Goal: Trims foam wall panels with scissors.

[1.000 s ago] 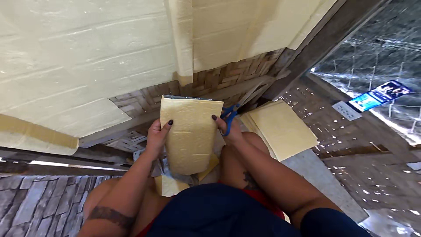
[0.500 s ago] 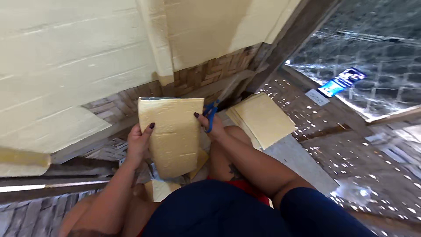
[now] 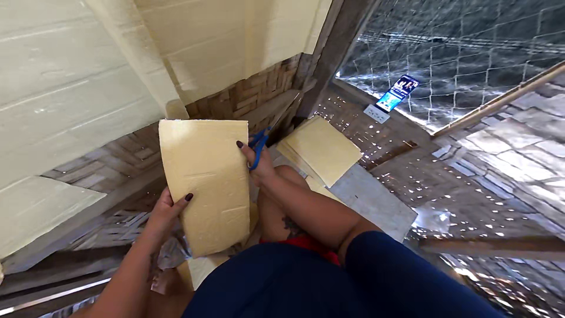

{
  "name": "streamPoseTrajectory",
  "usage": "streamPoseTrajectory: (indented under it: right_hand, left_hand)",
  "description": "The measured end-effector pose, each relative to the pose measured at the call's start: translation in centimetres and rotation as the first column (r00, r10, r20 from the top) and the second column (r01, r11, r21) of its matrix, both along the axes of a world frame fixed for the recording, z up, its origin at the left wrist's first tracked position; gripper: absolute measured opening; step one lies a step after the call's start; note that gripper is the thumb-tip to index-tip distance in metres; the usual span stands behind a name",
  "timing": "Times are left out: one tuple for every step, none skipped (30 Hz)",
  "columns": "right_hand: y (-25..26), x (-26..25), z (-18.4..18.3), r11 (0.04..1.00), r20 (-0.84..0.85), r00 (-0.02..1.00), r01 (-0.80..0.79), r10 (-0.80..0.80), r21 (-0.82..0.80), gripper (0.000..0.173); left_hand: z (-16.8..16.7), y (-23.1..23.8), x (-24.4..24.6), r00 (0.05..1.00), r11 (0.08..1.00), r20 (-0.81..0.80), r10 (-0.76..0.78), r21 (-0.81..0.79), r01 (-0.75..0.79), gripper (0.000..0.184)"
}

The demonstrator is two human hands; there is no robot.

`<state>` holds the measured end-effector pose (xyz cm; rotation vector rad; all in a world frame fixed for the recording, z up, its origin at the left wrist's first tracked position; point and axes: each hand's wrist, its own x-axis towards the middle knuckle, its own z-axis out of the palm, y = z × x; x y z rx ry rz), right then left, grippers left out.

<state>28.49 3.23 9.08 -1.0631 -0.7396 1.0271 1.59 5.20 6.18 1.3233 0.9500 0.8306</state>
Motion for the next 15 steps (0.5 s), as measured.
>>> streamPoseTrajectory:
  right_hand:
    - [0.06, 0.13, -0.03, 1.000, -0.010, 1.000, 0.013, -0.013, 0.003, 0.030]
    - [0.05, 0.16, -0.01, 1.000, -0.023, 0.999, 0.022, -0.022, 0.011, 0.029]
    - [0.02, 0.11, 0.03, 0.999, -0.043, 0.999, 0.024, -0.023, 0.026, 0.027]
    - [-0.03, 0.07, 0.07, 0.999, -0.059, 0.998, 0.019, -0.017, 0.040, 0.025]
    - [-0.08, 0.03, 0.11, 0.998, -0.068, 0.998, 0.019, -0.015, 0.054, 0.023]
    - [-0.10, 0.05, 0.11, 0.998, -0.072, 0.997, 0.015, -0.010, 0.062, 0.021]
    - [-0.10, 0.09, 0.08, 0.998, -0.077, 0.997, 0.011, -0.006, 0.067, 0.021]
    - [-0.10, 0.13, 0.05, 0.997, -0.081, 0.997, 0.011, -0.005, 0.072, 0.020]
    - [-0.08, 0.16, 0.04, 0.997, -0.082, 0.997, 0.016, -0.010, 0.071, 0.021]
    - [-0.06, 0.20, 0.02, 0.997, -0.081, 0.996, 0.027, -0.021, 0.069, 0.021]
    - [-0.02, 0.28, -0.01, 0.996, -0.080, 0.996, 0.040, -0.034, 0.074, 0.022]
    - [0.09, 0.40, -0.08, 0.994, -0.076, 0.996, 0.062, -0.055, 0.087, 0.023]
    - [0.08, 0.54, -0.01, 0.992, -0.070, 0.995, 0.083, -0.077, 0.092, 0.023]
    - [-0.04, 0.70, 0.18, 0.992, -0.053, 0.994, 0.102, -0.099, 0.077, 0.024]
    - [-0.21, 0.82, 0.52, 0.991, -0.036, 0.992, 0.122, -0.120, 0.053, 0.026]
  left_hand:
    - [-0.03, 0.01, 0.00, 1.000, 1.000, -0.023, 0.002, -0.010, -0.002, 0.054]
    - [0.04, 0.00, 0.02, 0.999, 1.000, -0.040, 0.018, -0.011, -0.019, 0.046]
    - [0.15, 0.00, 0.03, 0.998, 0.999, -0.056, 0.043, -0.009, -0.043, 0.040]
    - [0.29, 0.02, 0.04, 0.996, 0.998, -0.063, 0.067, -0.006, -0.067, 0.036]
    - [0.43, 0.05, 0.10, 0.994, 0.996, -0.062, 0.090, -0.003, -0.090, 0.034]
    - [0.56, 0.07, 0.18, 0.993, 0.994, -0.060, 0.106, 0.003, -0.106, 0.032]
    - [0.63, 0.10, 0.23, 0.991, 0.993, -0.060, 0.119, 0.013, -0.119, 0.031]
    - [0.69, 0.12, 0.28, 0.990, 0.992, -0.063, 0.125, 0.022, -0.124, 0.031]
    - [0.71, 0.14, 0.31, 0.990, 0.992, -0.061, 0.125, 0.027, -0.124, 0.030]
    - [0.69, 0.13, 0.35, 0.991, 0.993, -0.054, 0.120, 0.029, -0.118, 0.030]
    - [0.61, 0.12, 0.40, 0.993, 0.994, -0.043, 0.111, 0.029, -0.109, 0.029]
    - [0.50, 0.09, 0.45, 0.995, 0.995, -0.034, 0.097, 0.029, -0.096, 0.028]
    - [0.32, 0.05, 0.45, 0.997, 0.997, -0.025, 0.078, 0.020, -0.077, 0.027]
    - [0.07, 0.02, 0.37, 0.999, 0.999, -0.019, 0.051, 0.010, -0.051, 0.028]
    - [-0.20, -0.01, 0.22, 1.000, 1.000, -0.013, 0.016, -0.005, -0.016, 0.030]
